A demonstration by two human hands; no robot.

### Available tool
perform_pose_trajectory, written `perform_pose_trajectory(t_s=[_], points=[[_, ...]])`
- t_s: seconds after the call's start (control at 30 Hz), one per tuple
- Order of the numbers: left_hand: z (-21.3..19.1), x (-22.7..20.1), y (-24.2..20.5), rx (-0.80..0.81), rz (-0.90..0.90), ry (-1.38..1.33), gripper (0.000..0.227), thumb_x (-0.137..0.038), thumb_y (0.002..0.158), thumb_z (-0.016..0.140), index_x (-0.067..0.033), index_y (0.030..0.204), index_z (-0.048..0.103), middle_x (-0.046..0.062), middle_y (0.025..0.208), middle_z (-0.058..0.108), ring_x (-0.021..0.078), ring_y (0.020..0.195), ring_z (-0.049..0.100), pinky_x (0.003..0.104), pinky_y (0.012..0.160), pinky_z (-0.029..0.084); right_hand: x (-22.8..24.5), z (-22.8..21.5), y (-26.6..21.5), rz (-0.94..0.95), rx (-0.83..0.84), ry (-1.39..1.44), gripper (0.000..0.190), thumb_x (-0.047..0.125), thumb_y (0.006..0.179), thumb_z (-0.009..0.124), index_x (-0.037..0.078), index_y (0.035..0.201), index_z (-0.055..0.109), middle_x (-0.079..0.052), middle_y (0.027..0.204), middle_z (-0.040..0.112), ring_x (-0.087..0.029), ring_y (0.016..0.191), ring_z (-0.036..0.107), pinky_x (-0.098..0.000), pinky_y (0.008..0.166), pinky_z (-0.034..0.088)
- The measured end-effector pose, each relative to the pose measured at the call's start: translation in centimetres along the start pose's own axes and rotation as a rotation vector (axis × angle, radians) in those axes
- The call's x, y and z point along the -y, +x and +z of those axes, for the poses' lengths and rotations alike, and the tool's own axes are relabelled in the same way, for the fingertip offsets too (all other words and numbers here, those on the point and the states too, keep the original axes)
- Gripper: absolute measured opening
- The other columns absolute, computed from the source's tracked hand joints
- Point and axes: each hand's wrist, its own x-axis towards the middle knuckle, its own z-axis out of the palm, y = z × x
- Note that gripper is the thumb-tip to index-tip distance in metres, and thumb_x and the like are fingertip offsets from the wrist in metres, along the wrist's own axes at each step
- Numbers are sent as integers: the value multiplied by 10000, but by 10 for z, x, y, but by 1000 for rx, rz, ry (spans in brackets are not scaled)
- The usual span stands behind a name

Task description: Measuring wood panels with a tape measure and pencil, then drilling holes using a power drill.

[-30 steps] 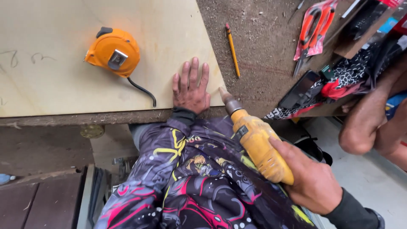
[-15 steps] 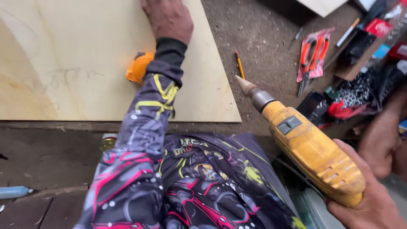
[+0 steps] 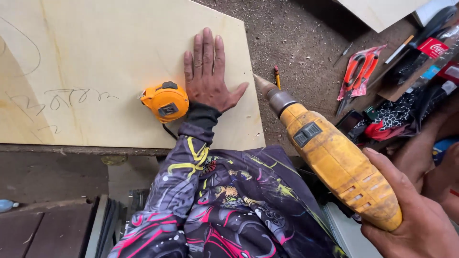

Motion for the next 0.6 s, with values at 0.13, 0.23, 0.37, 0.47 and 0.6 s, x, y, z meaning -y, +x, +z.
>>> perform_pose_trajectory(t_s=[0.13,0.23,0.37,0.47,0.6], points=[[20,2,0,-155,-22,35,1142,-961,941,265,-40,1607,368,127,1662,316,297,1557,289,472,1272,135,8,-1,6,86,32,-50,1237,-102,532,792,426,1614,510,-31,826,767,-195,618,576,-256,736,474],[24,4,0,-174,-12,39,1029,-890,1009,363,-51,1605,393,117,1656,316,300,1550,286,477,1275,165,8,0,12,32,45,-66,1272,-100,479,785,434,1594,487,144,1078,800,-161,586,674,-234,775,504],[25,4,-1,-225,1,25,1001,-869,1022,369,-45,1586,440,116,1639,361,292,1536,313,466,1268,158,12,0,15,-47,22,-114,1223,-60,465,767,412,1564,512,168,1145,755,-145,550,674,-244,700,508],[25,4,1,-257,3,30,985,-866,1034,386,-46,1576,459,115,1629,380,290,1528,329,463,1265,167,7,-2,24,-191,29,-65,1224,-83,439,770,324,1558,486,153,1411,674,-107,807,727,-249,768,494],[26,3,0,-283,8,43,964,-849,1045,439,-38,1565,476,122,1620,399,295,1521,339,462,1265,179,5,-2,29,-233,52,-47,1229,-85,439,735,312,1569,459,100,1469,648,-87,1131,724,-251,890,492]])
